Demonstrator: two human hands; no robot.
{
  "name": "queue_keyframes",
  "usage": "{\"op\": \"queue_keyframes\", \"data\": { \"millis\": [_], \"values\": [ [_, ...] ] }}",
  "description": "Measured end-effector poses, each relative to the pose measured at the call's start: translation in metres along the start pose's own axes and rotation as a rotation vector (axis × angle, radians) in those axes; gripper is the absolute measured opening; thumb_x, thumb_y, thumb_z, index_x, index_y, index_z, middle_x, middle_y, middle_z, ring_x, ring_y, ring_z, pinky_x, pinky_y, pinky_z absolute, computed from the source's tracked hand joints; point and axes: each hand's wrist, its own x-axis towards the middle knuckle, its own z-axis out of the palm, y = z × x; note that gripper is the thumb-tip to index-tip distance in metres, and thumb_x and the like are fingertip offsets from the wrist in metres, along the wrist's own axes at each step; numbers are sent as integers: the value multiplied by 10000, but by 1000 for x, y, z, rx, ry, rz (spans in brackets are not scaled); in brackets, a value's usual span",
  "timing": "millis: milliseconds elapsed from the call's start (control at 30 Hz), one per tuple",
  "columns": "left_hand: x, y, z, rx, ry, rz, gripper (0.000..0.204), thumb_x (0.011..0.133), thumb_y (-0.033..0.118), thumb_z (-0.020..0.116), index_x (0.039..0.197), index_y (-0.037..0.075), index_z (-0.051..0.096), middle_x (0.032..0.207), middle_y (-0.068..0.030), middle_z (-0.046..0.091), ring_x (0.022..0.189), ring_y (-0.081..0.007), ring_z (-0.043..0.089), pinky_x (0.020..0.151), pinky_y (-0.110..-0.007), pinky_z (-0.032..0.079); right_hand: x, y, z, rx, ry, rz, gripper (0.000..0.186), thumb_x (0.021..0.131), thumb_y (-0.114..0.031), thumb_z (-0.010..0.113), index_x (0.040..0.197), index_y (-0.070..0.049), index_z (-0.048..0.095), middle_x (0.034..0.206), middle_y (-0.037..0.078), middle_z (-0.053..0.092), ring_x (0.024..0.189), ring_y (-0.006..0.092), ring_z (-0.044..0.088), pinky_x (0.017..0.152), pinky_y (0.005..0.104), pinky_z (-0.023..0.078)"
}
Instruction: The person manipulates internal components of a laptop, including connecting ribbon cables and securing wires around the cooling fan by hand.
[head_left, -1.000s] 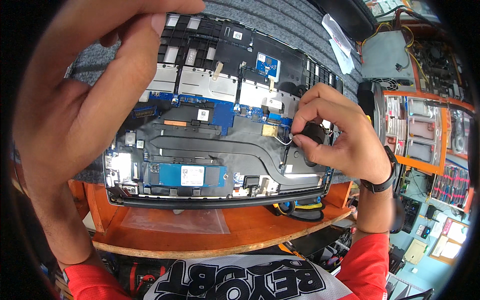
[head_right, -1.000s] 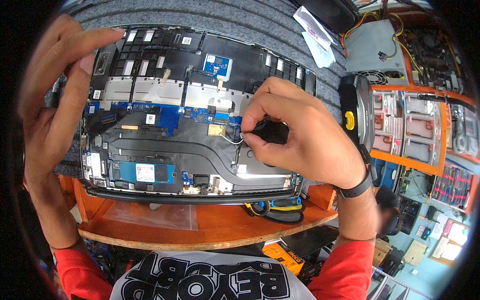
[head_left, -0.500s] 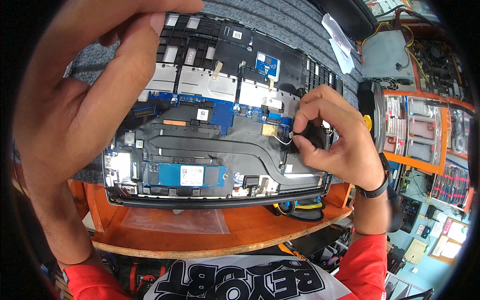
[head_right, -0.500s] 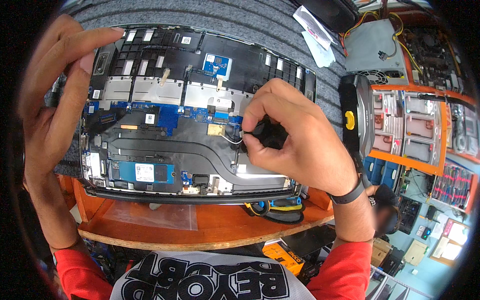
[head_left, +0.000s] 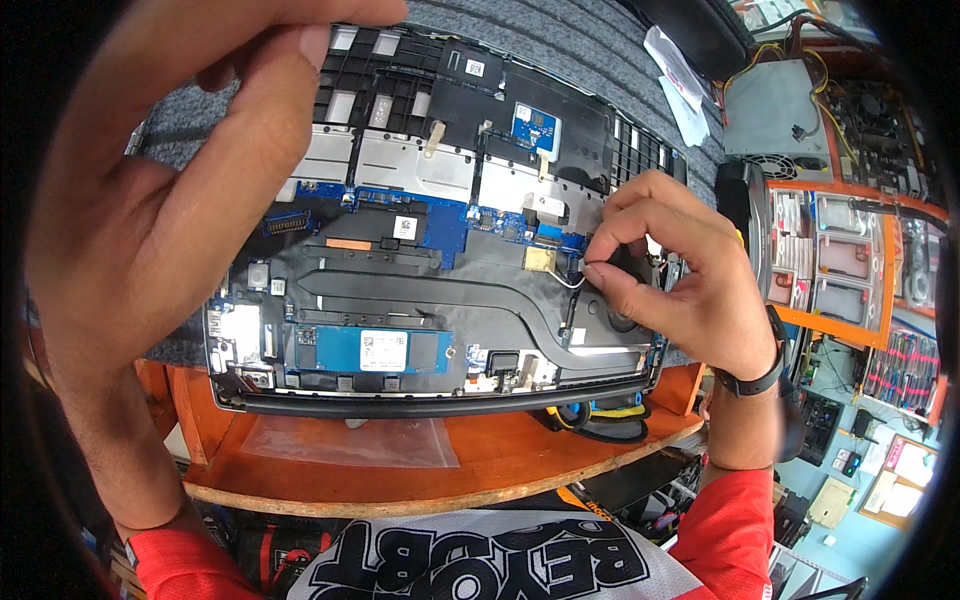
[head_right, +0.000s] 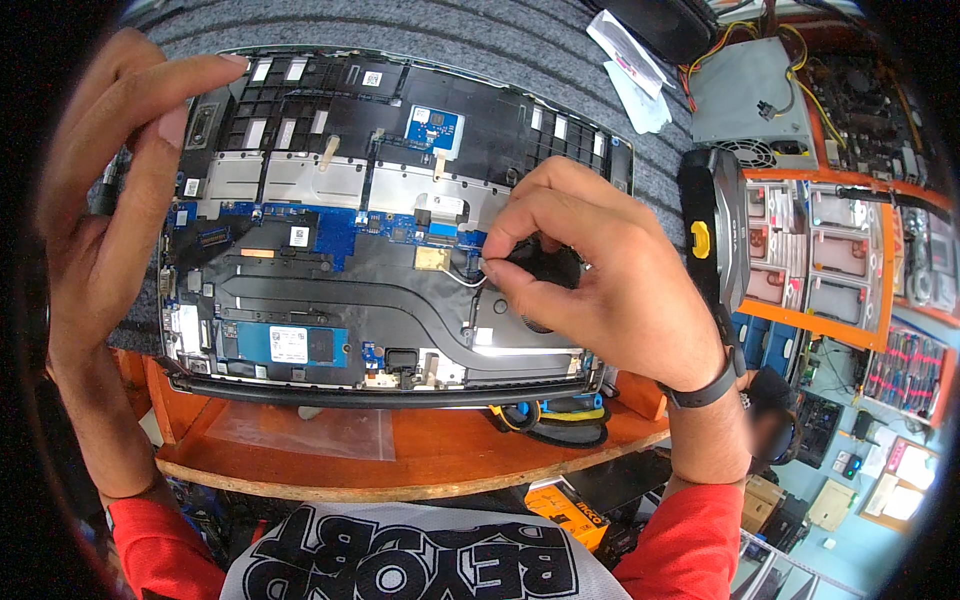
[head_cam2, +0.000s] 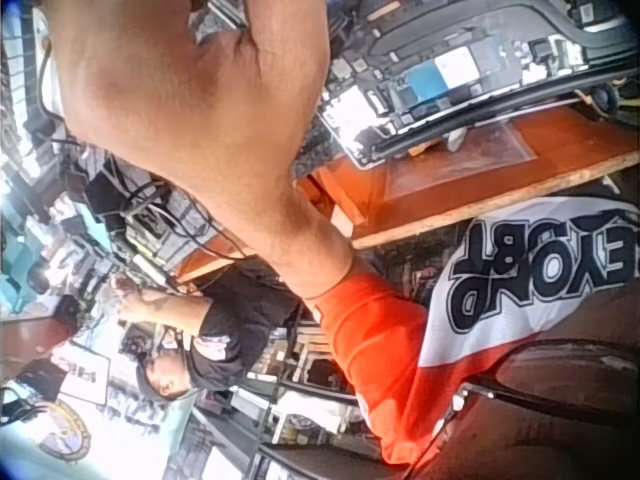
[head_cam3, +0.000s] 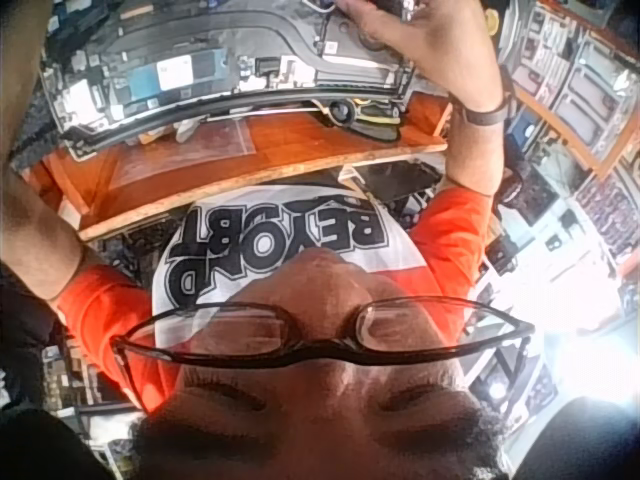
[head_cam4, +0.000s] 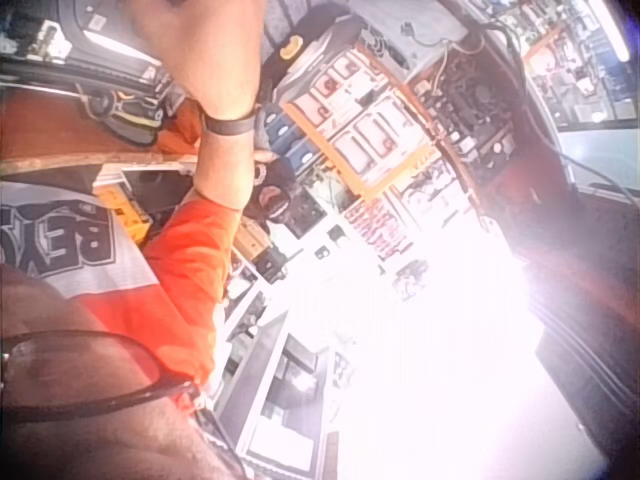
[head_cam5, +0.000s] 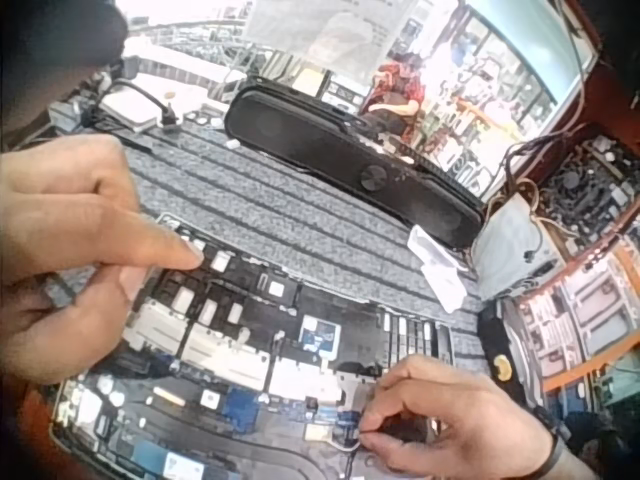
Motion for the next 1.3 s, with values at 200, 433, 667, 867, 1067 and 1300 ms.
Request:
{"op": "queue_keyframes", "data": {
  "millis": [200, 433, 667, 867, 1067, 1300],
  "values": [
    [4, 4, -3, 45, -1, 26, 323, 1094, 68, 545, 1346, 75, 746, 980, -64, 573, 859, -145, 553, 746, -303, 422, -3, 5, -12, -35, 29, -31, 164, 883, 0, 853, 1037, -17, 798, 1027, 96, 722, 905, 235, 715, 775, 339, 559],
    [20, 40, -2, -210, -47, 187, 412, 869, 54, 713, 1275, 47, 781, 990, -84, 609, 875, -212, 605, 766, -369, 456, -12, 17, -14, -133, 61, -146, 235, 869, -24, 858, 1101, -40, 825, 1070, 106, 738, 965, 276, 709, 835, 372, 563],
    [40, 123, 10, -174, -322, 159, 594, 773, 112, 778, 1367, 117, 760, 1107, -40, 619, 1011, -263, 618, 899, -447, 462, -18, 20, -1, -172, 170, -206, 259, 862, -42, 849, 1120, -48, 828, 1073, 93, 729, 982, 294, 700, 840, 379, 569],
    [37, 126, 22, -121, -360, 125, 597, 829, 226, 766, 1418, 130, 738, 1165, -73, 600, 1080, -269, 594, 950, -453, 449, -28, 29, 6, -199, 241, -218, 288, 883, -35, 828, 1170, -55, 820, 1064, 97, 705, 969, 294, 693, 815, 381, 563],
    [41, 130, 22, -122, -352, 135, 556, 869, 286, 770, 1394, 105, 738, 1157, -78, 599, 1058, -276, 595, 930, -449, 442, -26, 38, 10, -149, 279, -251, 174, 932, -34, 783, 1106, -38, 774, 1040, 109, 689, 971, 333, 680, 829, 413, 554],
    [49, 128, 41, -146, -122, 80, 289, 891, 167, 827, 1155, 83, 743, 1036, -53, 632, 933, -257, 624, 829, -410, 434, -21, 43, 14, -184, 275, -259, 116, 959, -39, 747, 1067, -30, 704, 1041, 123, 680, 997, 360, 667, 859, 435, 550]
  ]
}}
